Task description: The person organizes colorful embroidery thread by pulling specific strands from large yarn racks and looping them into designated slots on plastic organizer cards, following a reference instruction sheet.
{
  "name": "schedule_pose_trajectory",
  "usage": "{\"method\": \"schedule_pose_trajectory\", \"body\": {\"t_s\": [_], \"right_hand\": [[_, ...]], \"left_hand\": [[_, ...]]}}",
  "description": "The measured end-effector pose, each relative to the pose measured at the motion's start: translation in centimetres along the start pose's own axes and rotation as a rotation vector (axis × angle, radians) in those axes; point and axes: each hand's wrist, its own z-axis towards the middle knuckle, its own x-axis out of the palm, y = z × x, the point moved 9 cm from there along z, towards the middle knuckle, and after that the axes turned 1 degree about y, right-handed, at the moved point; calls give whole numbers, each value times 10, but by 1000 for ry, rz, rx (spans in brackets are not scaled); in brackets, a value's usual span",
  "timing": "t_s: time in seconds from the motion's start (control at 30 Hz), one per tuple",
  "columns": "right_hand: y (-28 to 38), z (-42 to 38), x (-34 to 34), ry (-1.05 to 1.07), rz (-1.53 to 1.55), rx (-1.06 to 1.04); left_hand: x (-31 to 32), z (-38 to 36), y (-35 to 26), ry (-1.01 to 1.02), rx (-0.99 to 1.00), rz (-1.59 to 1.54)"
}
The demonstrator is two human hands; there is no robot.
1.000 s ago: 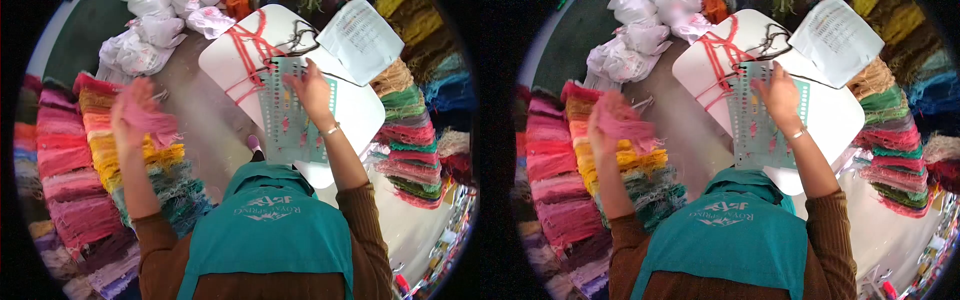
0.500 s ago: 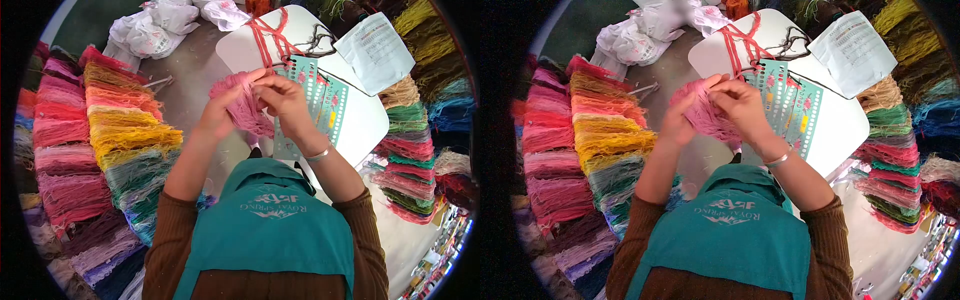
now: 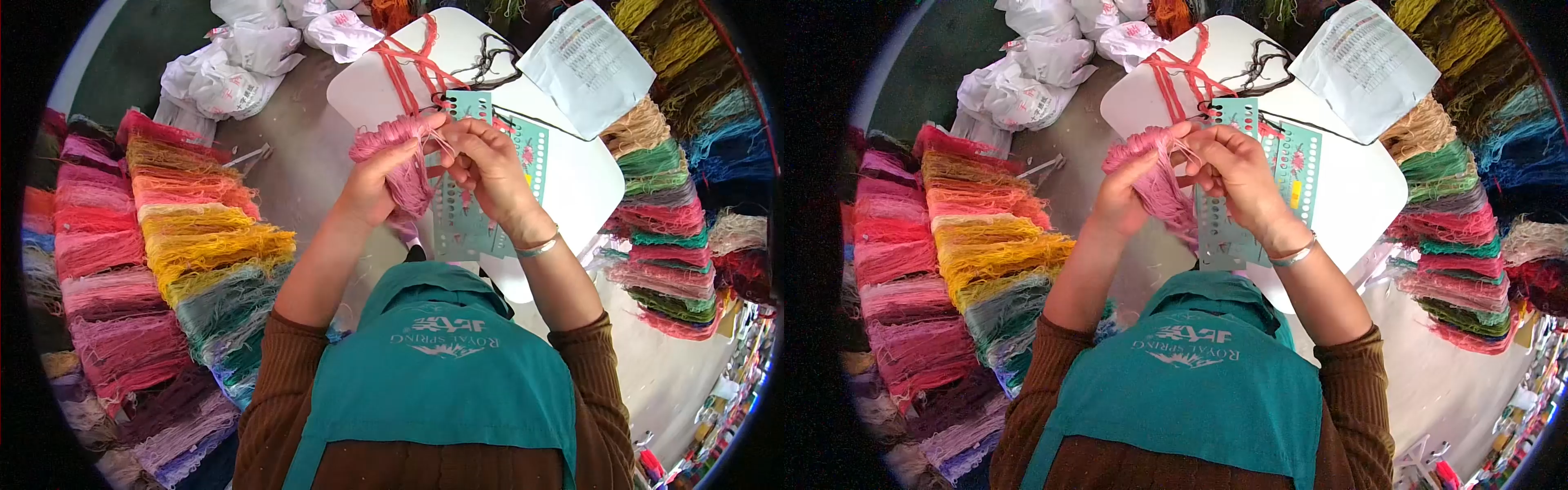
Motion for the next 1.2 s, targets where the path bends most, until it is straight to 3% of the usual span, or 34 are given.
{"method": "schedule_pose_trajectory", "body": {"t_s": [0.1, 0.2, 0.27, 0.3, 0.37, 0.43, 0.5, 0.53, 0.6, 0.67, 0.7, 0.73, 0.77, 0.8, 0.83, 0.87, 0.9, 0.93, 1.07, 1.1, 1.17, 1.2], "right_hand": [[8, 0, 4, -1, -202, -15], [21, 0, 8, 63, -734, -222], [40, -6, 12, 78, -753, -393], [51, -10, 15, 86, -762, -479], [83, -18, 6, 85, -367, -513], [125, -36, -14, -20, 27, -523], [157, -60, -62, -15, 267, -512], [177, -78, -95, 96, 307, -511], [212, -133, -166, -274, 175, -619], [235, -198, -257, -398, 93, -608], [241, -245, -294, -712, 23, -647], [249, -302, -366, -872, -18, -693], [250, -346, -371, -1069, -78, -690], [257, -416, -426, -1194, -193, -713], [270, -498, -484, -1300, -422, -737], [286, -580, -529, -1432, -841, -734], [296, -652, -549, -1609, -1366, -686], [300, -717, -555, -1777, -1697, -674], [314, -789, -491, -2341, -1508, -427], [312, -727, -431, -2256, -1624, -216], [319, -693, -469, -1896, -1589, -436], [313, -675, -491, -1712, -1555, -527]], "left_hand": [[-5, 1, 2, -8, -24, 16], [-19, 1, 0, -14, -91, 151], [-20, -2, -10, 36, -146, 320], [-27, -4, -8, 133, -175, 155], [-57, -15, -8, 325, -231, -175], [-125, -28, -40, -33, -89, -403], [-141, -35, -84, 53, 51, -539], [-166, -47, -100, -52, 145, -541], [-228, -87, -127, -337, 293, -417], [-295, -132, -150, -619, 365, -232], [-319, -152, -160, -725, 386, -172], [-335, -170, -167, -863, 414, -188], [-349, -183, -175, -843, 432, -243], [-363, -196, -182, -822, 450, -298], [-386, -207, -188, -641, 453, -388], [-397, -213, -195, -459, 454, -475], [-406, -218, -204, -485, 483, -467], [-404, -219, -211, -512, 509, -458], [-402, -219, -220, -703, 591, -293], [-379, -203, -216, -643, 553, -273], [-303, -164, -188, -535, 468, -238], [-285, -152, -165, -579, 423, -208]]}}
